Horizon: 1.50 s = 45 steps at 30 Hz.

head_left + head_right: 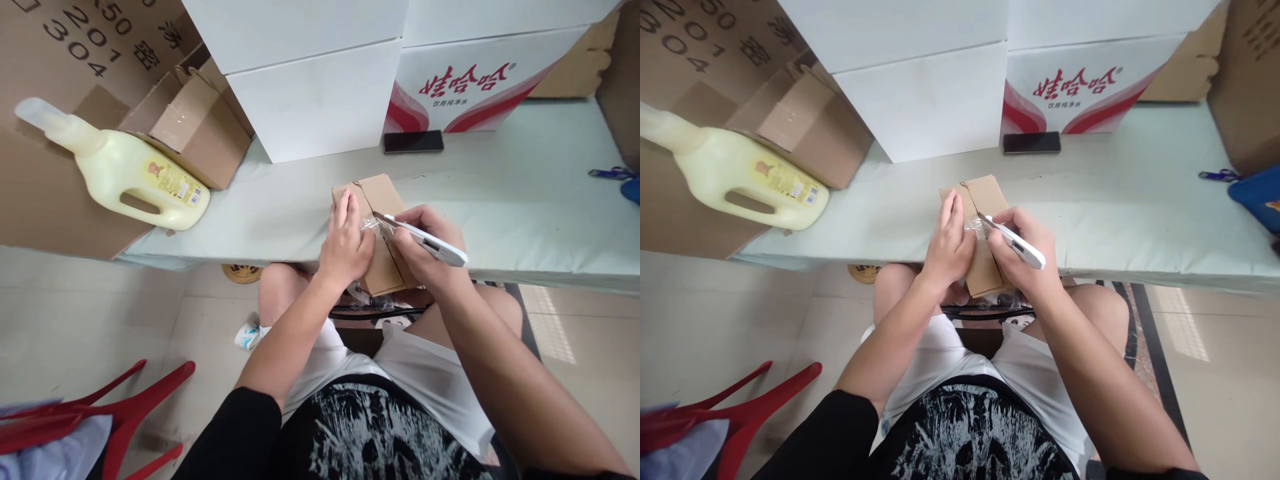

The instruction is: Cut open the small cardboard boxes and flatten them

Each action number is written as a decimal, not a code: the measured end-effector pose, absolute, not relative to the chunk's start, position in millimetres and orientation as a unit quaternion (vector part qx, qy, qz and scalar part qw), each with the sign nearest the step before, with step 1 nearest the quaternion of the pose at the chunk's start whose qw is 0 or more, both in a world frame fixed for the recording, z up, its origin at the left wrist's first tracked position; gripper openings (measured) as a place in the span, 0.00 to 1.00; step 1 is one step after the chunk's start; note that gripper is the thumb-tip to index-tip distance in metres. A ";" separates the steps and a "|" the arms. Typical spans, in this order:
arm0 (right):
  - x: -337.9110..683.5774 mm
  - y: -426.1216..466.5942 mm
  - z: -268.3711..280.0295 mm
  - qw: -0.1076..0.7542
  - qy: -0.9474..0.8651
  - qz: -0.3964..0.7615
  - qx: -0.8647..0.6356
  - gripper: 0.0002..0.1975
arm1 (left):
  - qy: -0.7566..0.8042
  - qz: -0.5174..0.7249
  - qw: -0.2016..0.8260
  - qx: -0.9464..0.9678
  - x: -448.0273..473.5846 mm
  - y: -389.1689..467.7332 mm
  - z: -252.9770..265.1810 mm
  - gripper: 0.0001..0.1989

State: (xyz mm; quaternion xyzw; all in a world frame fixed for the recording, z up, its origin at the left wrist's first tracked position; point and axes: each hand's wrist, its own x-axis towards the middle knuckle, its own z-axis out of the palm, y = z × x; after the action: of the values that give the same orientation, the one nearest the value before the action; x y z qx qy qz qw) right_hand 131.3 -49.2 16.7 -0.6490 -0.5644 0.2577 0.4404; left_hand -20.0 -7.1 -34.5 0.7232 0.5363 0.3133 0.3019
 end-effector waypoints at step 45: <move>129.8 -55.2 19.6 0.477 -0.539 0.262 -0.643 0.04 | 0.536 0.310 0.292 0.729 -19.9 -5.9 -33.1 0.34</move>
State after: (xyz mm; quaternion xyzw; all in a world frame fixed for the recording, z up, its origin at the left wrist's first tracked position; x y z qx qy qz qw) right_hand 129.8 -55.2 19.6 -0.6426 -0.5392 0.2616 0.4774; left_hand -19.9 -5.9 -33.1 0.7287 0.5362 0.3105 0.2916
